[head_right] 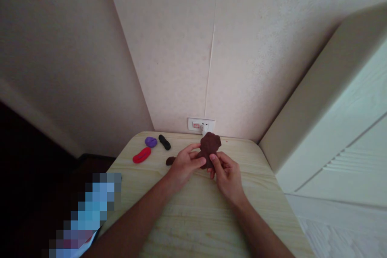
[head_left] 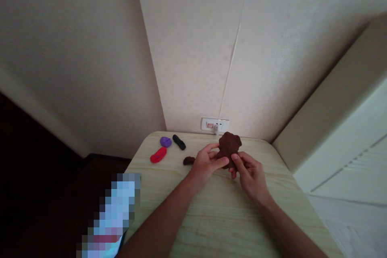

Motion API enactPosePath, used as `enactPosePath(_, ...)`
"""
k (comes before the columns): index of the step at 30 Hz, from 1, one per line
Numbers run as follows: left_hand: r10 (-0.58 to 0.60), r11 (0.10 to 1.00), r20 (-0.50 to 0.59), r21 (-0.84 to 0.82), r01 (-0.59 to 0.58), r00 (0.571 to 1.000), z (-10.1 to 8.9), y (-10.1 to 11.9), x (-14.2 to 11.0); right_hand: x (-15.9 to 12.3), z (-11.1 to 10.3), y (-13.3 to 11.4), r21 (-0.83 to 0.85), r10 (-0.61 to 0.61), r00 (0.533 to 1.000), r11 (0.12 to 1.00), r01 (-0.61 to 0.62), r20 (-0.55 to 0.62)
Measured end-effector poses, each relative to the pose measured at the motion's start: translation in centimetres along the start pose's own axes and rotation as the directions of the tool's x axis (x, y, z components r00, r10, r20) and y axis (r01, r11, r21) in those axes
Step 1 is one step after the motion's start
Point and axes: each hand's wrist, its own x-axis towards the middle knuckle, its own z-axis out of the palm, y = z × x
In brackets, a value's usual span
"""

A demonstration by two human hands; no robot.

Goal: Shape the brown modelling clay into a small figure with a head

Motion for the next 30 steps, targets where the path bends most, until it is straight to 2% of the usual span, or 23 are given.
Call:
enactPosePath(5,-0.016,1.0,-0.038,0.02,0.017,0.999,0.2,0.1,0.0,0.1,0.3,0.2,0.025,0.038,0.999,0.999,-0.039,0.037)
enactPosePath(12,0.048,0.999,-0.099,0.024,-0.046,0.994,0.1,0.5,0.1,0.4,0.3,0.6,-0.017,0.074,0.991,0.997,-0.073,0.113)
enactPosePath(22,0.039,0.999,-0.133,-0.015,-0.041,0.99,-0.2,0.4,0.4,-0.1,-0.5,0.3,-0.17,0.034,0.999,0.985,-0.027,0.039)
enactPosePath(30,-0.008,0.997,-0.114,-0.079,-0.001,0.993,-0.1,1.0,0.2,-0.1,-0.6,0.2,-0.132,0.095,0.984,0.988,-0.076,0.15)
